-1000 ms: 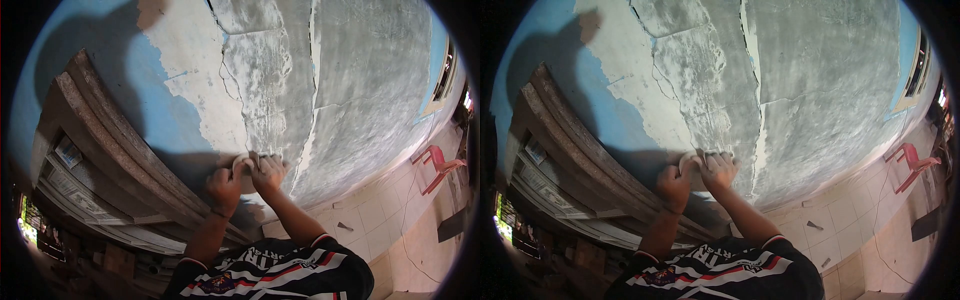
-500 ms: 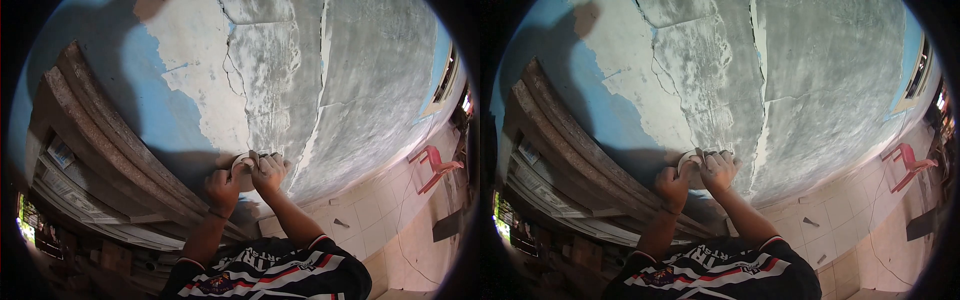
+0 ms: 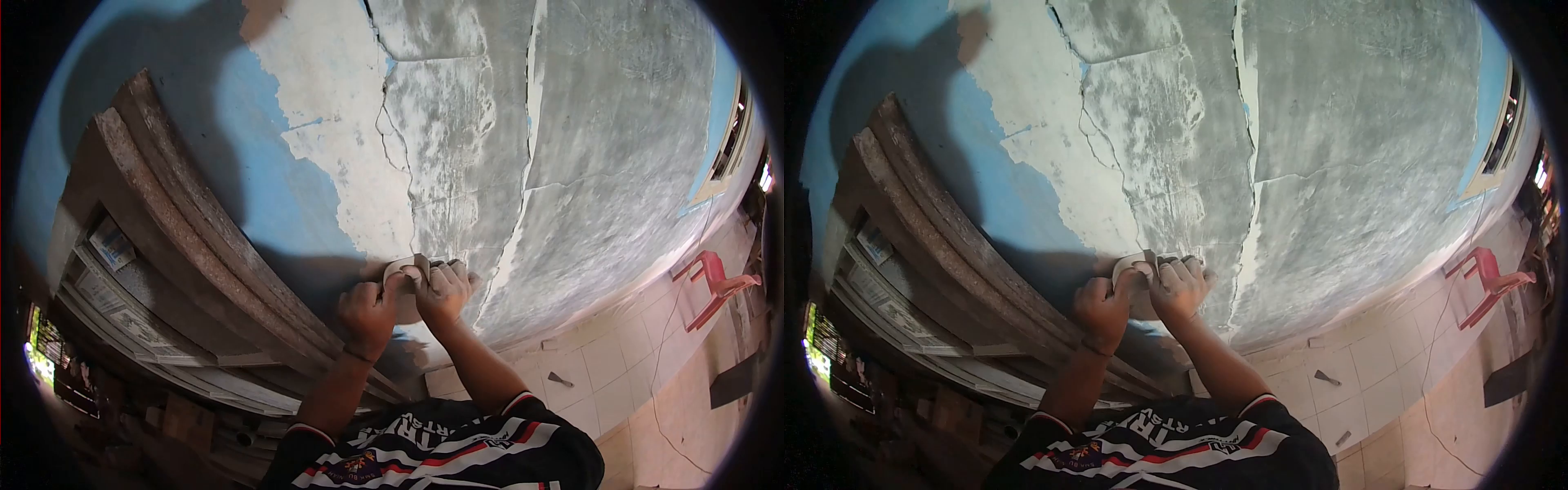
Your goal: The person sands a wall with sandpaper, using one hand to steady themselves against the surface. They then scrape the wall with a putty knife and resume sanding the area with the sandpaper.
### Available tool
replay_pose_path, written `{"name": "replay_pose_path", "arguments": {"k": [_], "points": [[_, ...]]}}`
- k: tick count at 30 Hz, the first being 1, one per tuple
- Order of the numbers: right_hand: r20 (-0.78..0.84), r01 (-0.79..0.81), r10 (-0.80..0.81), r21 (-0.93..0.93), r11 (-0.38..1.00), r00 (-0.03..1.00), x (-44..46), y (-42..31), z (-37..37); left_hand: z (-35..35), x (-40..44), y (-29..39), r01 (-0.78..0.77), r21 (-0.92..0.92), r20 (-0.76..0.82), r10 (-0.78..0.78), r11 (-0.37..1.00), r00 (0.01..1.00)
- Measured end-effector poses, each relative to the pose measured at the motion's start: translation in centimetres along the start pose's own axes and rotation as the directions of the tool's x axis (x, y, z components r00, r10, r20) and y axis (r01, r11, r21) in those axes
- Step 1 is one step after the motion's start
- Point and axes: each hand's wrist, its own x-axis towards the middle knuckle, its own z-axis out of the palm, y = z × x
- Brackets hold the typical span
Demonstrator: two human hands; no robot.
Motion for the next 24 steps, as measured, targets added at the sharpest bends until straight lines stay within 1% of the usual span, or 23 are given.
{"name": "replay_pose_path", "arguments": {"k": [1, 2, 5, 6, 9, 10, 12, 13, 14, 15, 17, 18, 19, 21, 22, 24], "points": [[-0.003, 0.005, -0.005, 0.007, 1.000, 1.000, 0.0, -0.2, -0.3, -0.3, 0.6, 0.0, -0.012, 0.007, -0.011, 0.012, 1.000, 1.000], [-0.070, 0.035, -0.033, 0.021, 0.999, 0.997, 1.2, -0.5, -0.2, -0.6, 1.7, 0.2, -0.018, 0.012, -0.021, 0.018, 1.000, 1.000], [-0.074, 0.069, -0.066, 0.030, 0.997, 0.995, 5.7, -1.9, -0.9, -1.3, 5.6, 1.0, -0.036, -0.005, -0.081, 0.036, 0.999, 0.996], [-0.067, 0.068, -0.059, 0.132, 0.989, 0.996, 5.8, -1.7, -0.8, -1.5, 6.1, 0.9, -0.047, -0.014, -0.102, 0.045, 0.999, 0.994], [0.015, 0.024, -0.024, -0.020, 0.999, 1.000, 4.3, -1.7, -1.1, -1.3, 4.3, 0.5, -0.066, 0.028, -0.074, 0.068, 0.997, 0.995], [-0.038, 0.019, -0.019, 0.009, 1.000, 0.999, 2.3, -1.1, -0.3, -0.6, 2.7, 0.4, -0.031, 0.037, -0.063, 0.034, 0.999, 0.997], [0.023, -0.013, 0.012, 0.015, 1.000, 1.000, -2.4, 0.4, 0.1, 0.4, -1.4, -0.3, 0.035, -0.026, 0.031, -0.035, 0.999, 0.999], [0.052, -0.021, 0.020, 0.020, 1.000, 0.998, -2.5, 0.5, -0.2, 0.7, -1.8, -0.1, 0.074, -0.054, 0.073, -0.070, 0.996, 0.995], [-0.003, 0.006, -0.006, 0.031, 1.000, 1.000, -2.1, 0.5, -0.3, 0.7, -1.8, -0.3, 0.041, -0.002, 0.090, -0.041, 0.999, 0.995], [-0.020, 0.011, -0.011, 0.028, 1.000, 1.000, -1.4, 0.4, -0.3, 0.5, -1.5, -0.5, 0.019, 0.016, 0.063, -0.020, 1.000, 0.998], [-0.061, 0.049, -0.047, 0.026, 0.998, 0.997, 2.3, -0.2, -0.4, -0.2, 2.4, 0.6, -0.010, 0.054, -0.015, 0.011, 0.998, 1.000], [-0.037, 0.046, -0.043, 0.073, 0.996, 0.998, 4.6, -0.9, -1.1, -0.7, 4.5, 1.2, 0.004, -0.008, -0.086, -0.005, 1.000, 0.996], [-0.057, 0.046, -0.041, 0.084, 0.995, 0.998, 4.8, -1.1, -0.9, -0.6, 5.8, 0.7, -0.113, 0.047, -0.113, 0.118, 0.992, 0.987], [-0.109, 0.063, -0.052, 0.100, 0.993, 0.993, 5.3, -1.0, -0.5, -1.1, 5.9, 0.8, -0.131, -0.001, -0.108, 0.130, 0.991, 0.986], [-0.036, 0.027, -0.026, 0.033, 0.999, 0.999, 4.3, -0.8, -0.8, -0.8, 5.0, 0.8, -0.107, 0.002, -0.087, 0.106, 0.994, 0.990], [-0.010, -0.024, 0.024, -0.004, 1.000, 1.000, 0.2, -0.1, -0.3, 0.0, 1.6, 0.4, -0.070, 0.009, -0.029, 0.070, 0.998, 0.997]]}}
